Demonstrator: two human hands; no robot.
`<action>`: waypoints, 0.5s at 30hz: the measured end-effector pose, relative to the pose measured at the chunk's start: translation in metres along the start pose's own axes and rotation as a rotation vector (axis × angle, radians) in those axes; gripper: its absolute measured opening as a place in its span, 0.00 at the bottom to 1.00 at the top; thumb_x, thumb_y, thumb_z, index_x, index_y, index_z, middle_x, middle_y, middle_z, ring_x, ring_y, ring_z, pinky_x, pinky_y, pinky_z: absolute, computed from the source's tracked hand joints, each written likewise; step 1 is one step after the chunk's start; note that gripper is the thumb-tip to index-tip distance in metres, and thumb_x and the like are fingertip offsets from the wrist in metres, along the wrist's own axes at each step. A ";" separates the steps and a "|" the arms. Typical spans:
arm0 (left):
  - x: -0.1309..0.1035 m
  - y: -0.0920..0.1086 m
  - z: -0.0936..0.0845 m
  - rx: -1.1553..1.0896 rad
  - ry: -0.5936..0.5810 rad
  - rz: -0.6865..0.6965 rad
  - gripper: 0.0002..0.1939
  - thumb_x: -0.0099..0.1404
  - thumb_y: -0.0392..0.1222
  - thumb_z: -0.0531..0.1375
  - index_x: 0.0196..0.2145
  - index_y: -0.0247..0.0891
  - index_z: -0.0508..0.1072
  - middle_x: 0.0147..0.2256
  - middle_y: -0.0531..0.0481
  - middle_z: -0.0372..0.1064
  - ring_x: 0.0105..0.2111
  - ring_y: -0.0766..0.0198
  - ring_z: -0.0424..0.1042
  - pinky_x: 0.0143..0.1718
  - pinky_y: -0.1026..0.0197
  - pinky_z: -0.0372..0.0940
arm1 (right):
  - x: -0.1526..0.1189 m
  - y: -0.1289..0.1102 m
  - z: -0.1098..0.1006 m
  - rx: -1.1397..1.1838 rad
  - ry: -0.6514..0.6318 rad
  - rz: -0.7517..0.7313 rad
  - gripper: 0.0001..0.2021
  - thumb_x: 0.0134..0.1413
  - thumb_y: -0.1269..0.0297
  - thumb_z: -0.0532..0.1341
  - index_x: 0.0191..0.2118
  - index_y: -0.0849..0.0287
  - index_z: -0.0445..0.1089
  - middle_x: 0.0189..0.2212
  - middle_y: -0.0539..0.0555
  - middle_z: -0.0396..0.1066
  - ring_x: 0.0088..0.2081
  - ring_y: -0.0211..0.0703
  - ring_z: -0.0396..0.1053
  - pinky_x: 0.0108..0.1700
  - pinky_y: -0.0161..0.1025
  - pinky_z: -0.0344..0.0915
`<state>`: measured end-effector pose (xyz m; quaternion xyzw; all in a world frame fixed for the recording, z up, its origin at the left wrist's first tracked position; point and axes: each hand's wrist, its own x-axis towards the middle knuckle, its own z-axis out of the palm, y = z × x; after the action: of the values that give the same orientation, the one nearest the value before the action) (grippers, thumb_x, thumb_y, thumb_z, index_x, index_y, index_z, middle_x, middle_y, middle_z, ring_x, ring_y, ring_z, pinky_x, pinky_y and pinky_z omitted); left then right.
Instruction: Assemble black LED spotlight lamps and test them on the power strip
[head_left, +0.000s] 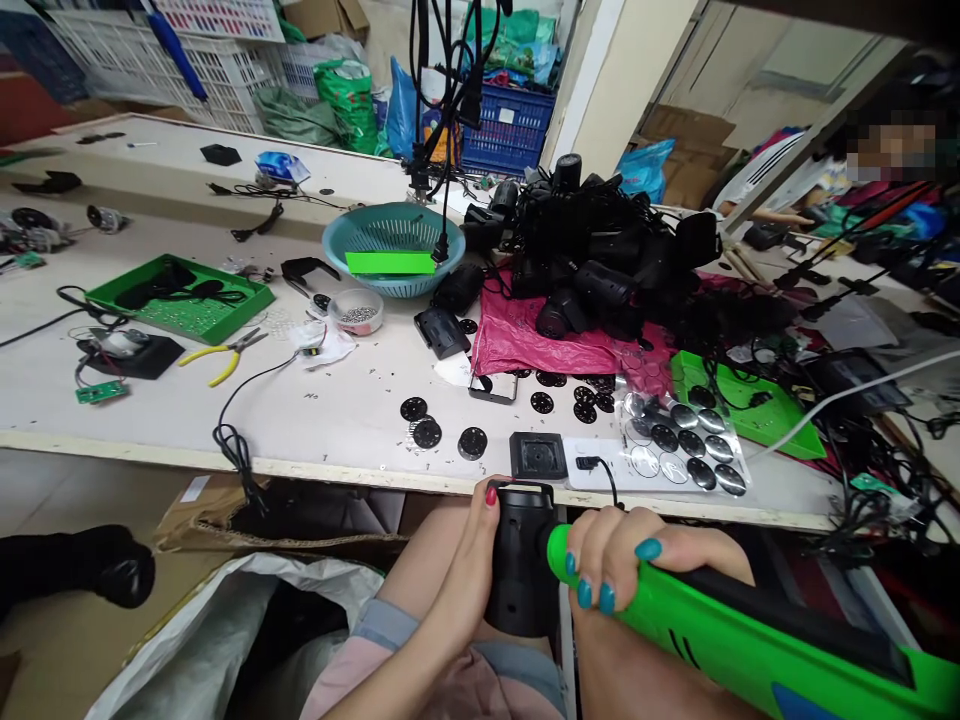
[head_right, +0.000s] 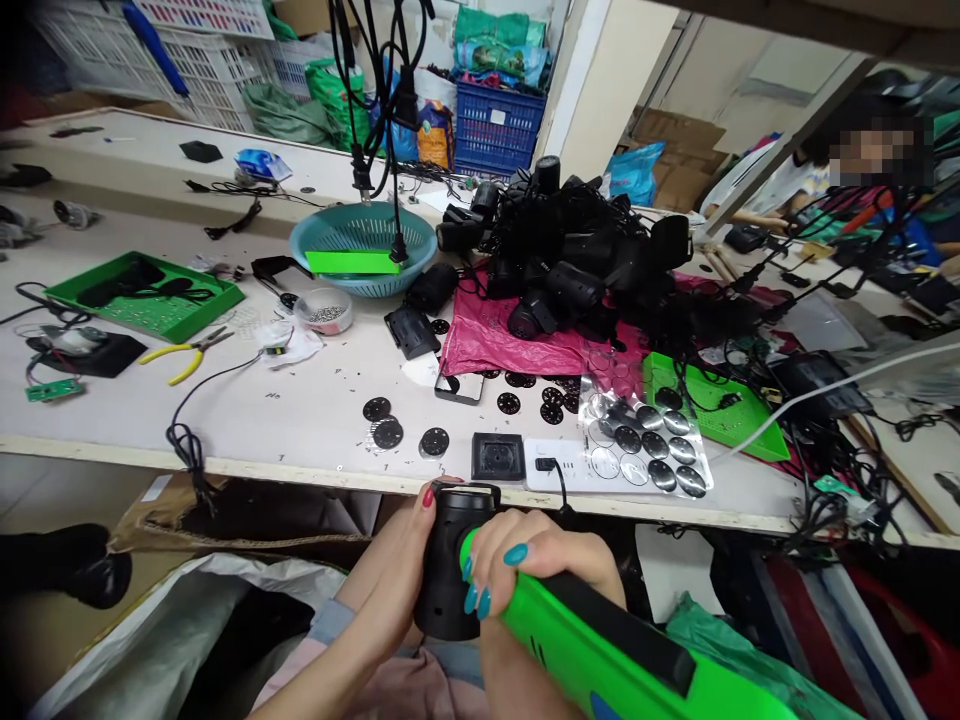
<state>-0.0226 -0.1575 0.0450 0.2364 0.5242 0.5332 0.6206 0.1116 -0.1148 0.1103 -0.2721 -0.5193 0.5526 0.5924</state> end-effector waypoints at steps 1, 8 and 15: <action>0.000 0.000 0.000 -0.007 0.004 -0.009 0.29 0.69 0.62 0.51 0.60 0.44 0.65 0.68 0.50 0.53 0.70 0.56 0.41 0.70 0.52 0.37 | -0.001 -0.002 0.003 0.002 -0.004 -0.031 0.10 0.57 0.47 0.60 0.32 0.46 0.71 0.12 0.43 0.62 0.12 0.40 0.57 0.20 0.41 0.61; -0.003 0.003 0.001 0.002 -0.069 0.030 0.26 0.70 0.60 0.50 0.59 0.44 0.64 0.66 0.50 0.57 0.69 0.56 0.45 0.68 0.54 0.45 | 0.011 -0.010 -0.009 0.083 -0.155 -0.085 0.10 0.59 0.50 0.58 0.36 0.47 0.72 0.13 0.45 0.63 0.14 0.40 0.60 0.22 0.41 0.63; -0.006 0.004 0.005 -0.045 -0.123 0.001 0.22 0.69 0.56 0.55 0.56 0.45 0.63 0.62 0.48 0.62 0.62 0.55 0.60 0.64 0.55 0.52 | -0.004 -0.007 -0.008 0.039 -0.071 0.011 0.18 0.59 0.45 0.57 0.25 0.50 0.69 0.14 0.46 0.58 0.16 0.41 0.58 0.23 0.43 0.63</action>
<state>-0.0195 -0.1600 0.0527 0.2551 0.4728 0.5294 0.6566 0.1220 -0.1181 0.1129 -0.2438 -0.5276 0.5752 0.5756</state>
